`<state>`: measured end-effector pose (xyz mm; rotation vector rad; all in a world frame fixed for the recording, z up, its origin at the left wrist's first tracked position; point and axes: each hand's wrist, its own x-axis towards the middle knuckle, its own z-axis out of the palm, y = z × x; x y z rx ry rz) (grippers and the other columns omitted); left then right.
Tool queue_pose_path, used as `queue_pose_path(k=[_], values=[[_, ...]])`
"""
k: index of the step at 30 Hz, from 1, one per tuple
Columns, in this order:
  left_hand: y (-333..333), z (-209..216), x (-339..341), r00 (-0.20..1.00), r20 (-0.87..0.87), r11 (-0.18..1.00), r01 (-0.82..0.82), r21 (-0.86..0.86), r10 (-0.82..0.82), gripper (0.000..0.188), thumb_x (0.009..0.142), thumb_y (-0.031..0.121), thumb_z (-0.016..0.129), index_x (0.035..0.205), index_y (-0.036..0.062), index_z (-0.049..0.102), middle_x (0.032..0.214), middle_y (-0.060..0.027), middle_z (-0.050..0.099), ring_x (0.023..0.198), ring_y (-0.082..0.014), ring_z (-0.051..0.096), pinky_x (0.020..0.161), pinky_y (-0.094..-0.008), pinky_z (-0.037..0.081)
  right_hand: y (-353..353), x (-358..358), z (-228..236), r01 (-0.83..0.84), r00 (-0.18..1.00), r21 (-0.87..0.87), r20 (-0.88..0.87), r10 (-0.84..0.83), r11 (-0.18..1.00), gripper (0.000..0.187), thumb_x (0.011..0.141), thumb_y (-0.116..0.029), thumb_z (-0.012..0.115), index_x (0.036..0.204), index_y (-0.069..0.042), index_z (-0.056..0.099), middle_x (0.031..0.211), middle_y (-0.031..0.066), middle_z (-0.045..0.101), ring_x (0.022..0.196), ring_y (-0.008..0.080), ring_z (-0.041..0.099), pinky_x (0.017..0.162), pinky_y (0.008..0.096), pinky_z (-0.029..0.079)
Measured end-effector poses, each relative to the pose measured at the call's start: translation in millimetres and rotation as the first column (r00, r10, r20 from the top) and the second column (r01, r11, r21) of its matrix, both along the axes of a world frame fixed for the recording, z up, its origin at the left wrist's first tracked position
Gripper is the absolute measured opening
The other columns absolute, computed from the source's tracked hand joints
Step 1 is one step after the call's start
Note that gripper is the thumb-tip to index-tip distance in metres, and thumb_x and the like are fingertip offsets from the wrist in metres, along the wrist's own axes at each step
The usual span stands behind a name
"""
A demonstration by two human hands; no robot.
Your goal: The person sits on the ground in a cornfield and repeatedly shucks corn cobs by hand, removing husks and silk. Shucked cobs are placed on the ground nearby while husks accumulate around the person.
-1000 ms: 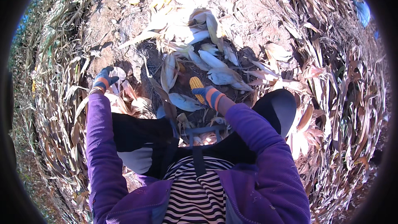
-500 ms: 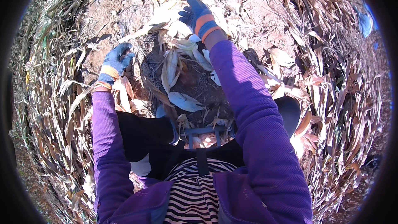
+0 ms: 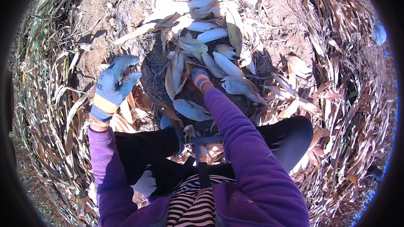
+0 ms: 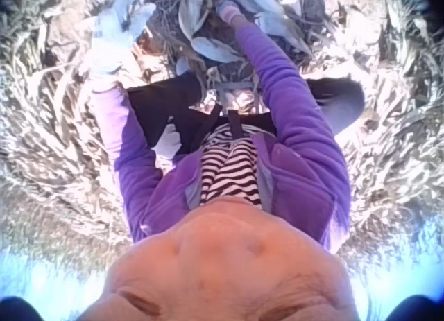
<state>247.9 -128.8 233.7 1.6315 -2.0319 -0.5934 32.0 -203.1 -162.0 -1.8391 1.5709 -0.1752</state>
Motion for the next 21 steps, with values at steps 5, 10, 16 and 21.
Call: queue_pose_path(k=[5,10,16,21], values=[[-15,-2,-11,0.999,-0.026,0.999,0.042,-0.018,-0.043,0.032,0.079,0.015,0.065,0.106,0.0010,0.057,0.103,-0.0181,0.060,0.093,-0.0357,0.059,0.081,-0.0386,0.047,-16,7,-19,0.068,0.994,-0.009,-0.091,-0.069,0.998,0.039,0.077,-0.022,0.060,0.114,-0.009,0.058,0.109,0.0201,0.060,0.101,0.0384,0.057,0.087,0.0428,0.046],[-28,-10,-11,0.996,-0.002,0.995,0.089,-0.039,-0.090,0.033,0.076,0.015,0.069,0.104,0.0021,0.059,0.103,-0.0171,0.060,0.094,-0.0348,0.059,0.081,-0.0376,0.047,-28,18,-31,0.156,0.980,0.096,-0.138,-0.142,0.983,0.041,0.077,-0.022,0.062,0.115,-0.007,0.057,0.122,0.0202,0.053,0.110,0.0372,0.052,0.091,0.0414,0.045],[-31,-20,-6,0.996,0.027,0.995,0.087,-0.042,-0.086,0.036,0.073,0.010,0.071,0.106,0.0040,0.060,0.105,-0.0164,0.060,0.095,-0.0336,0.059,0.081,-0.0374,0.048,-31,41,-18,0.361,0.932,0.005,0.046,-0.361,0.933,0.034,0.087,-0.022,0.050,0.119,-0.011,0.054,0.126,0.0176,0.050,0.118,0.0341,0.046,0.098,0.0403,0.038],[-33,-19,-8,0.995,0.002,0.994,0.104,-0.045,-0.104,0.038,0.072,0.008,0.072,0.107,0.0047,0.060,0.104,-0.0170,0.060,0.095,-0.0339,0.060,0.081,-0.0375,0.048,-37,42,-29,0.162,0.980,-0.170,-0.087,-0.178,0.972,0.040,0.079,-0.018,0.058,0.118,-0.009,0.054,0.119,0.0193,0.055,0.111,0.0350,0.052,0.091,0.0412,0.044]])
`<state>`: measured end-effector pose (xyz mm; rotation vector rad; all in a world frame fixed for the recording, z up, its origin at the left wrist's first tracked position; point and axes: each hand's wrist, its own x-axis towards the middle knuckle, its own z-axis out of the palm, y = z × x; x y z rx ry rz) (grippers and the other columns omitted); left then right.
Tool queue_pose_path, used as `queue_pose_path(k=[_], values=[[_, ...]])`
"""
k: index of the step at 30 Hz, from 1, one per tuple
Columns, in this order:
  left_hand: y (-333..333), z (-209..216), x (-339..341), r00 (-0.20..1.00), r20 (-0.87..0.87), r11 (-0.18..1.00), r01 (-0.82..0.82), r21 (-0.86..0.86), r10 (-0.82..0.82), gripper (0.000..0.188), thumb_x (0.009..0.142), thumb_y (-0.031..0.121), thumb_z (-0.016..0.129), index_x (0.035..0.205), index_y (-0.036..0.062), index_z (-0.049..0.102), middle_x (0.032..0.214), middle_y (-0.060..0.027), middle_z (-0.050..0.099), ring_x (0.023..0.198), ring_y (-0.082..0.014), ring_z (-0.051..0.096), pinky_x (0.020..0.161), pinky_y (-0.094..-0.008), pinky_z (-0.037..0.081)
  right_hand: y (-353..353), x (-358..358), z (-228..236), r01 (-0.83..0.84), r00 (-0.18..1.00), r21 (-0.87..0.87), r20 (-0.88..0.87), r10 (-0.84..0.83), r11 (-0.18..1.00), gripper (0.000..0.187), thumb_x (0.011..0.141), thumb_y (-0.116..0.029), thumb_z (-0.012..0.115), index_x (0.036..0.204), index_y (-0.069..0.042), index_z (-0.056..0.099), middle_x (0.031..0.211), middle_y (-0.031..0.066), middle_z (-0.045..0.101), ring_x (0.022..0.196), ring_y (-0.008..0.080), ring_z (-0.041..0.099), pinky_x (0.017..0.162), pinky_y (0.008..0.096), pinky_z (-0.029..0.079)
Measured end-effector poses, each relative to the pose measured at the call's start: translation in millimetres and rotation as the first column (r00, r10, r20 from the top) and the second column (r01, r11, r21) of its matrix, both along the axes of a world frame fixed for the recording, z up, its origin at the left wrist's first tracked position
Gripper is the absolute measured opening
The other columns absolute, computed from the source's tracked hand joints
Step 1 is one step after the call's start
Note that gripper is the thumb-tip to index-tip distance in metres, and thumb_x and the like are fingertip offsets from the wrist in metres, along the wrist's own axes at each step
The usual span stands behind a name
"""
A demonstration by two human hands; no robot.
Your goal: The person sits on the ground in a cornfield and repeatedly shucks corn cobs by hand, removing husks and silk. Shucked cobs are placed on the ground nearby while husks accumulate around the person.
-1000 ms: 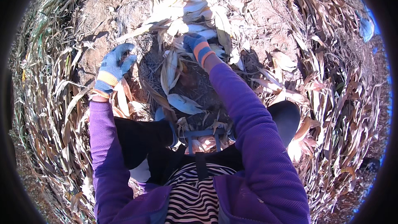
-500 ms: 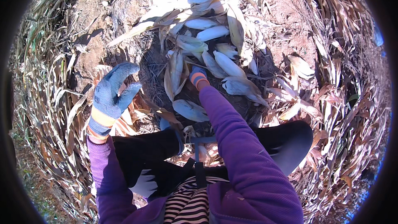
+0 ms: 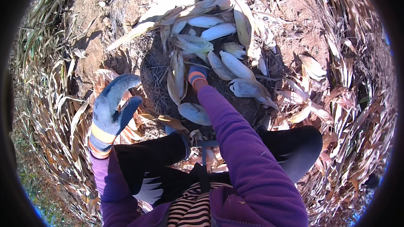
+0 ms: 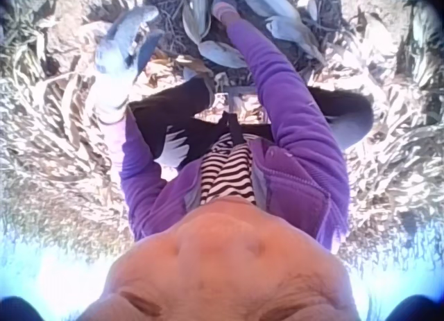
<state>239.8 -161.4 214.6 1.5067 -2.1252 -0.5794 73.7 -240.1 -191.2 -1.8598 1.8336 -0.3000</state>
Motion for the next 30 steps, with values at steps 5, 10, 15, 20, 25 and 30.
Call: queue_pose_path(k=[5,10,15,20,25,30], values=[[2,0,0,1.000,0.010,1.000,-0.005,-0.012,0.005,0.038,0.071,0.008,0.072,0.107,0.0045,0.059,0.104,-0.0175,0.061,0.094,-0.0342,0.060,0.080,-0.0376,0.048,-8,6,10,-0.026,0.987,0.155,-0.152,0.050,0.987,0.029,0.083,-0.020,0.053,0.109,-0.009,0.062,0.115,0.0171,0.059,0.106,0.0329,0.056,0.088,0.0418,0.045],[4,0,0,1.000,-0.014,1.000,-0.016,0.000,0.016,0.037,0.071,0.009,0.072,0.106,0.0045,0.060,0.104,-0.0172,0.061,0.094,-0.0346,0.060,0.080,-0.0376,0.048,1,13,9,0.036,0.994,0.196,-0.109,-0.014,0.980,0.033,0.078,-0.016,0.058,0.110,-0.008,0.060,0.117,0.0186,0.057,0.105,0.0344,0.056,0.088,0.0414,0.046],[3,1,-3,1.000,-0.006,1.000,-0.007,0.011,0.007,0.037,0.071,0.009,0.072,0.106,0.0046,0.060,0.104,-0.0168,0.061,0.094,-0.0342,0.060,0.079,-0.0373,0.049,-9,9,2,0.054,0.994,0.157,-0.101,-0.038,0.986,0.041,0.077,-0.019,0.061,0.116,-0.007,0.057,0.121,0.0202,0.054,0.110,0.0355,0.053,0.093,0.0394,0.044],[0,-1,-4,1.000,-0.014,1.000,-0.017,0.007,0.017,0.035,0.072,0.009,0.072,0.104,0.0041,0.061,0.103,-0.0166,0.061,0.094,-0.0341,0.060,0.079,-0.0370,0.049,-5,13,-4,0.028,0.991,0.076,-0.129,-0.018,0.997,0.049,0.075,-0.021,0.062,0.120,-0.005,0.053,0.123,0.0197,0.052,0.116,0.0356,0.048,0.097,0.0376,0.041],[0,1,-5,1.000,-0.013,0.999,-0.020,0.029,0.020,0.031,0.074,0.009,0.070,0.103,0.0028,0.060,0.101,-0.0172,0.061,0.092,-0.0342,0.061,0.078,-0.0364,0.049,-12,9,25,-0.079,0.985,0.310,0.172,0.026,0.948,0.054,0.077,-0.032,0.066,0.121,-0.004,0.053,0.125,0.0196,0.052,0.112,0.0333,0.052,0.093,0.0375,0.042],[0,0,-7,0.998,-0.052,0.999,-0.029,0.040,0.031,0.030,0.077,0.012,0.068,0.105,0.0025,0.059,0.101,-0.0175,0.061,0.092,-0.0338,0.061,0.078,-0.0355,0.049,-15,-44,10,-0.143,0.624,0.809,0.521,-0.583,0.570,0.047,0.074,-0.030,0.072,0.107,0.001,0.060,0.094,0.0096,0.064,0.076,0.0205,0.061,0.066,0.0320,0.049]])
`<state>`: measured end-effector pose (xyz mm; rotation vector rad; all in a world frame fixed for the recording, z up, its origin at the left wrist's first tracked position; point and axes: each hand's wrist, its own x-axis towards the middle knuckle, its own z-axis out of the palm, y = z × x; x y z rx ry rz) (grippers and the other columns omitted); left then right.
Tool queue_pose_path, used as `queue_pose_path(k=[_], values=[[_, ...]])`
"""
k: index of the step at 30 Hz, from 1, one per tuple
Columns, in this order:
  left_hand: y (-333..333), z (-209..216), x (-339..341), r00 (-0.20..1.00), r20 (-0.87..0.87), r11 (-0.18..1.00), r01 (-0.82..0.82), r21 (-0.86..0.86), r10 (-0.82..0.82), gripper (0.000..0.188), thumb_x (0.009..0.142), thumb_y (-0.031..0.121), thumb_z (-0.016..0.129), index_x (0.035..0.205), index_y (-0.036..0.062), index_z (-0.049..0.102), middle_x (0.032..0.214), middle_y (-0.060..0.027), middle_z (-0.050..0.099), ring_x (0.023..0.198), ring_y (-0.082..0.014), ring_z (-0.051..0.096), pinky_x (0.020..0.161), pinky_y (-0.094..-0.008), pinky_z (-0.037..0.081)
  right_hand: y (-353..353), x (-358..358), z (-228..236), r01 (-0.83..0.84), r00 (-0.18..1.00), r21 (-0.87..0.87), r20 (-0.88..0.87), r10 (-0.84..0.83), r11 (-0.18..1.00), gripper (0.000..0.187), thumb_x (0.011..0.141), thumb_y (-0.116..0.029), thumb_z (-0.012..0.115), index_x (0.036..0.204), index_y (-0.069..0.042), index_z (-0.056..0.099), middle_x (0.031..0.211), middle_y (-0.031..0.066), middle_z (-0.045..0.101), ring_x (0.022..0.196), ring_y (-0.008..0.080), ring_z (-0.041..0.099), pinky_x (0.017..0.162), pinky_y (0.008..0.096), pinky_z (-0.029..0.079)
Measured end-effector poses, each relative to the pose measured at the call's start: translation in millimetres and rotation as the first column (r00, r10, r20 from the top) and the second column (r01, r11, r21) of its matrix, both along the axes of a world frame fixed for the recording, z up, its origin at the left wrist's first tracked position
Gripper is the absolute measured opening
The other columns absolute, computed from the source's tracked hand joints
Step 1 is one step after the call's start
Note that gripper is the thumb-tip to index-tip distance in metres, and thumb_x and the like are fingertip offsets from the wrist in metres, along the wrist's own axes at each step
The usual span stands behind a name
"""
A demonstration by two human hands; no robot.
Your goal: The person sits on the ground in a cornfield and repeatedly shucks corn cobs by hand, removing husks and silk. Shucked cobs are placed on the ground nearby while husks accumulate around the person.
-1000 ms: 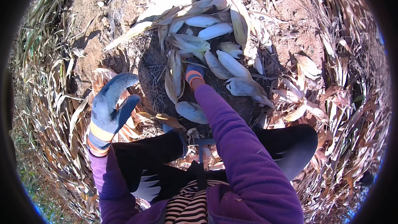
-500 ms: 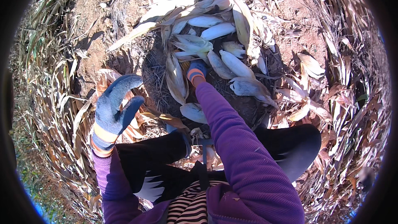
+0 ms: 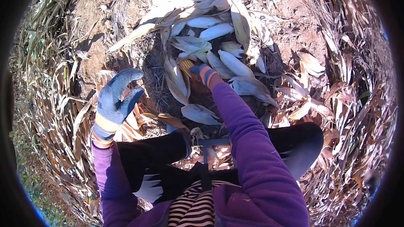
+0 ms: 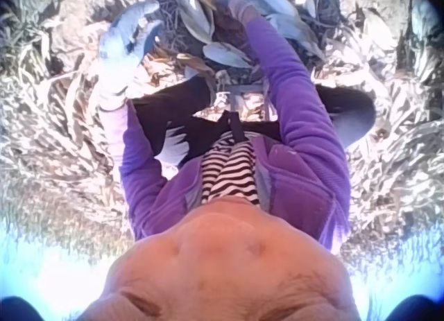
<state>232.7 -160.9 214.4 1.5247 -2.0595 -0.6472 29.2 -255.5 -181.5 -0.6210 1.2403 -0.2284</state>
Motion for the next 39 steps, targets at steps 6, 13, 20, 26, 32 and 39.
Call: queue_pose_path(k=[6,13,20,26,32,39], values=[[6,-11,0,1.000,-0.003,0.998,0.014,0.059,-0.014,0.030,0.081,0.016,0.065,0.107,0.0028,0.059,0.102,-0.0173,0.061,0.090,-0.0332,0.062,0.076,-0.0359,0.049,50,-42,31,0.141,0.934,-0.236,0.354,-0.050,0.962,0.029,0.079,-0.019,0.063,0.103,-0.003,0.060,0.093,0.0112,0.063,0.079,0.0221,0.062,0.065,0.0345,0.050],[17,-52,-1,0.999,-0.040,0.966,-0.019,0.257,0.030,0.026,0.083,0.022,0.061,0.102,0.0048,0.063,0.092,-0.0155,0.065,0.081,-0.0278,0.064,0.073,-0.0340,0.050,96,-47,170,0.252,0.808,-0.175,0.579,-0.108,0.952,0.045,0.079,-0.015,0.061,0.119,0.000,0.048,0.099,0.0076,0.057,0.084,0.0154,0.057,0.068,0.0261,0.050],[17,-73,-10,0.963,-0.207,0.865,-0.048,0.500,0.173,0.027,0.085,0.016,0.061,0.107,0.0000,0.060,0.096,-0.0094,0.066,0.089,-0.0174,0.062,0.081,-0.0274,0.048,137,-59,281,0.355,0.663,-0.193,0.742,-0.100,0.915,0.046,0.080,-0.014,0.061,0.122,0.000,0.047,0.106,0.0098,0.059,0.093,0.0175,0.058,0.076,0.0278,0.050],[27,-55,-32,0.712,-0.702,0.899,0.287,0.330,0.030,0.032,0.085,0.008,0.057,0.117,0.0024,0.054,0.100,-0.0035,0.060,0.090,-0.0103,0.055,0.080,-0.0219,0.046,167,-88,289,0.260,0.651,-0.120,0.755,-0.082,0.958,0.043,0.083,-0.014,0.060,0.122,-0.001,0.047,0.105,0.0095,0.060,0.093,0.0183,0.059,0.082,0.0290,0.049],[43,-50,-60,0.232,-0.933,0.815,0.459,0.353,0.273,0.035,0.085,0.003,0.052,0.119,-0.0031,0.047,0.106,-0.0091,0.059,0.094,-0.0187,0.058,0.086,-0.0260,0.047,198,-86,288,0.262,0.667,-0.300,0.743,0.053,0.917,0.046,0.085,-0.017,0.061,0.125,-0.002,0.046,0.111,0.0061,0.057,0.095,0.0103,0.055,0.083,0.0261,0.046],[53,-29,-77,0.653,-0.698,0.918,0.011,0.397,0.294,0.031,0.085,0.020,0.062,0.105,-0.0036,0.057,0.089,-0.0071,0.065,0.077,-0.0129,0.059,0.069,-0.0253,0.046,205,-87,298,0.153,0.721,-0.254,0.690,0.068,0.955,0.044,0.086,-0.018,0.061,0.125,-0.002,0.047,0.109,0.0052,0.058,0.094,0.0096,0.055,0.083,0.0244,0.045]])
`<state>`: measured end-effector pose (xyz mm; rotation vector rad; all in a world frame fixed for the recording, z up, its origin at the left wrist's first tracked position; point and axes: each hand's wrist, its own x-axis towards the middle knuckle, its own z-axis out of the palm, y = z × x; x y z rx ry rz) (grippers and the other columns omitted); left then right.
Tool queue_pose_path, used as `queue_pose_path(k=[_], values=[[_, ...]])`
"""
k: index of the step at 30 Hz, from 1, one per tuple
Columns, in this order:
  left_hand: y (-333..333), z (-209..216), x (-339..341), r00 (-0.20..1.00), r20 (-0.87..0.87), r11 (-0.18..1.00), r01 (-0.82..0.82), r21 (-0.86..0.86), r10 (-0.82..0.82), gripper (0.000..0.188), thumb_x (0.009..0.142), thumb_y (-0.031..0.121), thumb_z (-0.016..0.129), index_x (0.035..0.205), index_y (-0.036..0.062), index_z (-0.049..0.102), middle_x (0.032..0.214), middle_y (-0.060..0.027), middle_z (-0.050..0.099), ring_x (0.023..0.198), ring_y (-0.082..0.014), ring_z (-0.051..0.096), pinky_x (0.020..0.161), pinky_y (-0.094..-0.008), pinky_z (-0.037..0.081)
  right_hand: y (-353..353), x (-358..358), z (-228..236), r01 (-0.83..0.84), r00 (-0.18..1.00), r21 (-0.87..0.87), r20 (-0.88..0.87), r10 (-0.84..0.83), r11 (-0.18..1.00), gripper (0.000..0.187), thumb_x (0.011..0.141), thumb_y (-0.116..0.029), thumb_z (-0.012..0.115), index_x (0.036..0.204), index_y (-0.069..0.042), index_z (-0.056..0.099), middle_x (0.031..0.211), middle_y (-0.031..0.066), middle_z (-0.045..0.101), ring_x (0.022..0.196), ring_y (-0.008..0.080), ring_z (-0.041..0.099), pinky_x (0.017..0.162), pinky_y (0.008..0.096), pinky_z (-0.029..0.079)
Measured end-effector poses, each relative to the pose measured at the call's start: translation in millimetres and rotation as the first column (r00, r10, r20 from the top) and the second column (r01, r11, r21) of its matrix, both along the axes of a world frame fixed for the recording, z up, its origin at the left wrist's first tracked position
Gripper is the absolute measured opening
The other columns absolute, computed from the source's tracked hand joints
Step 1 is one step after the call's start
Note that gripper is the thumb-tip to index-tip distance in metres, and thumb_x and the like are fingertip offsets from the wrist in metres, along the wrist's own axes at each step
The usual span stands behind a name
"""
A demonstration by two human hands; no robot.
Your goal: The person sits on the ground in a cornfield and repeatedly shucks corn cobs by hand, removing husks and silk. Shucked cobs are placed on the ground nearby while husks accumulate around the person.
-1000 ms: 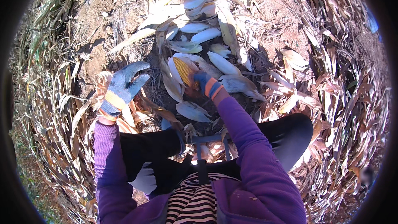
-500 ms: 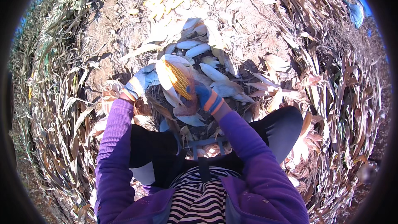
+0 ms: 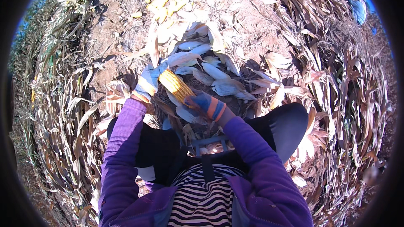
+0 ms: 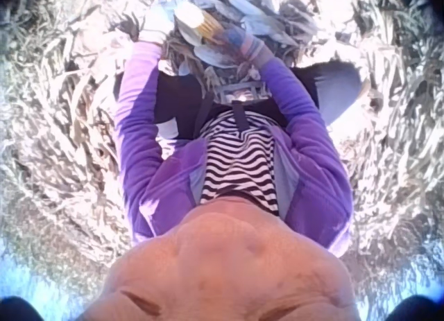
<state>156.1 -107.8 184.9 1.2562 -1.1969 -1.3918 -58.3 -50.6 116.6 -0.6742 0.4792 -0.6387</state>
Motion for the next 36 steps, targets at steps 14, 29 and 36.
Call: queue_pose_path(k=[14,29,36], values=[[-14,-12,21,0.860,-0.262,0.873,-0.477,-0.106,0.438,0.013,0.085,0.012,0.063,0.092,0.0034,0.056,0.078,-0.0001,0.058,0.065,-0.0100,0.054,0.057,-0.0248,0.045,29,-11,-89,-0.652,0.291,-0.436,-0.899,-0.326,0.620,0.073,0.065,-0.045,0.073,0.124,-0.009,0.049,0.116,0.0197,0.056,0.108,0.0367,0.054,0.091,0.0426,0.043],[-18,-43,34,0.849,-0.303,0.894,-0.447,0.027,0.433,0.010,0.082,0.001,0.059,0.091,0.0002,0.054,0.072,-0.0087,0.057,0.064,-0.0240,0.057,0.062,-0.0349,0.050,-19,45,18,-0.269,0.530,-0.875,-0.483,-0.697,0.402,0.071,0.071,-0.032,0.071,0.130,-0.007,0.041,0.111,0.0228,0.057,0.102,0.0384,0.055,0.088,0.0421,0.043],[-8,0,32,0.880,-0.183,0.887,-0.456,-0.069,0.438,0.017,0.082,0.004,0.063,0.097,0.0028,0.055,0.074,-0.0038,0.058,0.058,-0.0139,0.055,0.050,-0.0284,0.047,-6,51,35,-0.399,0.418,-0.713,-0.701,-0.577,0.577,0.072,0.070,-0.041,0.069,0.127,-0.005,0.043,0.099,0.0216,0.062,0.087,0.0378,0.061,0.076,0.0428,0.048]])
